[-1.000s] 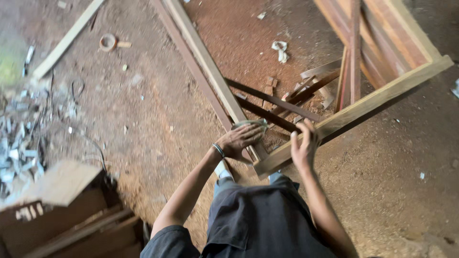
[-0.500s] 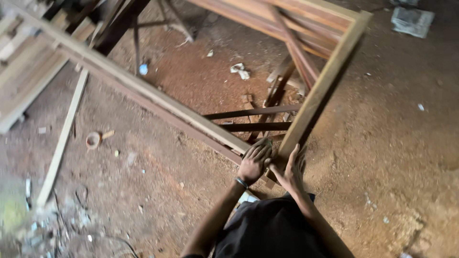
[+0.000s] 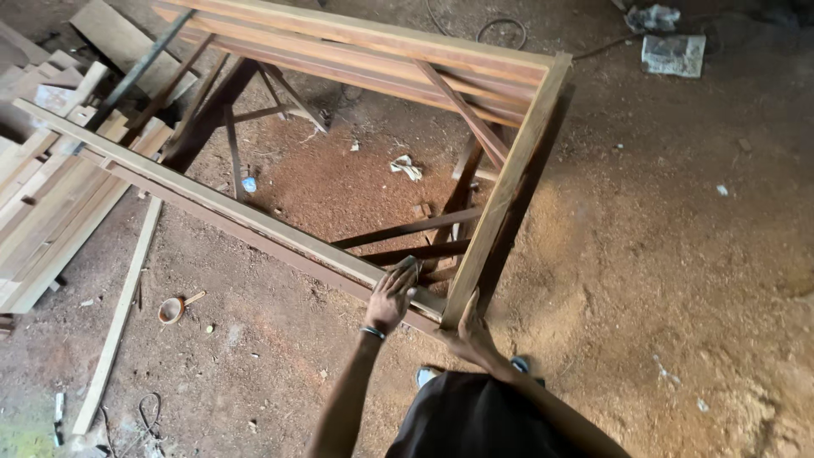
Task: The person sands the surfaces and edges of a large wooden frame using a piece of sandpaper held by hand.
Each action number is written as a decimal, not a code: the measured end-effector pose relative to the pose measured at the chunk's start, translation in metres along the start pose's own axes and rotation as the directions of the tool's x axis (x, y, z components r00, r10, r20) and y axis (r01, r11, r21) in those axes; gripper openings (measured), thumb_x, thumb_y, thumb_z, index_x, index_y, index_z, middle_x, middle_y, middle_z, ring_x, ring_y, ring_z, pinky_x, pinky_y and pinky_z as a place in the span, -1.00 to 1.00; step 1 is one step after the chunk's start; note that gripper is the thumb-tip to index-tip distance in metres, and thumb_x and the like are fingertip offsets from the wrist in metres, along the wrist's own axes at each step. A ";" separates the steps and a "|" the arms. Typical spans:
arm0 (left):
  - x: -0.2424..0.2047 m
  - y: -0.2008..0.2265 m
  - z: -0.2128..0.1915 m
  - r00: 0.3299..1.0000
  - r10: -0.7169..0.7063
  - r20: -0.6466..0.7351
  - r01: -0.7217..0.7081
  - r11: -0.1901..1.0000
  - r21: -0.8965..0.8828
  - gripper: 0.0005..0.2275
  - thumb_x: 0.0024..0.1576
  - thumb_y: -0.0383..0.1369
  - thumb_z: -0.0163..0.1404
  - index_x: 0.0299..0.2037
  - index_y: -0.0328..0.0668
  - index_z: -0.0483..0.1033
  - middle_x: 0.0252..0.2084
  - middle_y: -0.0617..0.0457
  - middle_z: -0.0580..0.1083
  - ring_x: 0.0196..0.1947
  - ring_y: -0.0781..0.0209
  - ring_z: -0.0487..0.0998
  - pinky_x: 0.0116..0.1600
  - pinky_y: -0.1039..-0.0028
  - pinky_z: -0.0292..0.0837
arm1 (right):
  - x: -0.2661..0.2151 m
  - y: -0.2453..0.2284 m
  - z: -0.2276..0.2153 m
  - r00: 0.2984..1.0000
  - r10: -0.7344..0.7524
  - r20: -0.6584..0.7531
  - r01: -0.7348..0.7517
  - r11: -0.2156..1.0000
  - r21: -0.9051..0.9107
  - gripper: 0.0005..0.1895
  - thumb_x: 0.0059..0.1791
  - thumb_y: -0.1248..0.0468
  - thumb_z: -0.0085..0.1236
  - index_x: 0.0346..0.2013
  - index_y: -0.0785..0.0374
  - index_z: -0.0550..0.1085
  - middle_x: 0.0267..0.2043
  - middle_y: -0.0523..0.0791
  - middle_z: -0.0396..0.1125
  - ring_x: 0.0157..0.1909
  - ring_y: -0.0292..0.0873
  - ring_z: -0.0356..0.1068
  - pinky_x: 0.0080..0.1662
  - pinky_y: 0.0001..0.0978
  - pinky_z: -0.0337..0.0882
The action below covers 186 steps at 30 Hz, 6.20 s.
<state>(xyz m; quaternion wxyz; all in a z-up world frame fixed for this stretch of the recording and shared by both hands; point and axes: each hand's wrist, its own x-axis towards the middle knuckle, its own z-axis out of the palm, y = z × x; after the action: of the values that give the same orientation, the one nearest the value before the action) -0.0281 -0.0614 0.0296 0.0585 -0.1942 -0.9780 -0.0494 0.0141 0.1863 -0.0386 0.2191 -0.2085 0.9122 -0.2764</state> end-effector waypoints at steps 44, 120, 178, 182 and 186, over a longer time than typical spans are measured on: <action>0.007 -0.048 0.007 0.990 -0.063 -0.127 0.031 0.969 -0.245 -0.54 0.43 -0.15 -0.55 0.32 -0.02 0.37 0.28 0.01 0.45 0.33 0.13 0.38 0.57 0.23 -0.03 | 0.003 -0.114 -0.062 0.573 0.802 -0.168 -0.466 0.488 0.738 -0.30 0.16 -0.01 -0.49 0.54 0.09 -0.33 0.53 0.23 -0.17 0.28 0.33 0.28 -0.03 0.13 0.61; -0.007 -0.012 0.010 0.973 -0.200 -0.115 0.063 0.710 -0.701 -0.65 0.33 -0.44 -0.26 0.28 0.06 0.41 0.36 0.23 0.45 0.27 0.44 0.51 0.37 0.54 0.51 | 0.038 -0.015 -0.023 0.715 0.370 -0.593 -0.162 0.913 0.374 -0.07 0.09 -0.21 -0.29 0.51 0.25 -0.36 0.59 0.19 -0.48 0.58 0.26 -0.36 0.44 0.23 -0.18; -0.001 -0.050 0.028 0.996 -0.052 -0.078 0.053 0.999 0.008 -0.63 0.33 -0.30 -0.32 0.30 -0.18 0.30 0.35 -0.06 0.32 0.42 0.09 0.24 0.54 0.22 -0.06 | 0.071 -0.045 -0.087 0.658 -0.226 -0.719 0.088 0.970 -0.225 -0.57 -0.04 0.33 0.18 0.12 0.14 0.36 0.41 -0.02 0.16 0.51 0.17 0.01 0.49 0.29 -0.16; 0.019 -0.038 0.020 0.956 -0.295 0.012 0.293 0.945 -0.147 -0.72 0.38 -0.33 -0.29 0.18 -0.14 0.41 0.20 0.01 0.45 0.28 0.16 0.40 0.48 0.38 0.21 | 0.069 -0.049 -0.088 0.622 -0.236 -0.747 0.039 0.962 -0.271 -0.55 -0.04 0.31 0.18 0.14 0.15 0.33 0.48 0.01 0.06 0.54 0.17 -0.02 0.50 0.29 -0.10; 0.004 0.024 0.014 0.951 0.037 -0.308 -0.138 0.939 -0.314 -0.76 0.27 -0.46 -0.11 0.12 -0.23 0.42 0.16 -0.05 0.49 0.27 0.08 0.44 0.44 0.29 0.32 | 0.065 -0.059 -0.074 0.615 -0.133 -0.777 -0.101 0.964 -0.245 -0.43 -0.01 0.22 0.19 0.27 0.17 0.25 0.52 0.14 -0.07 0.54 0.27 -0.11 0.45 0.37 -0.13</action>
<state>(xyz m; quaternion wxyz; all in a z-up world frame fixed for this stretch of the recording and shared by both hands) -0.0241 -0.0364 0.0186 0.1734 -0.2355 -0.9259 -0.2390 -0.0617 0.1399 0.0338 -0.2356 -0.1017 0.9418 -0.2173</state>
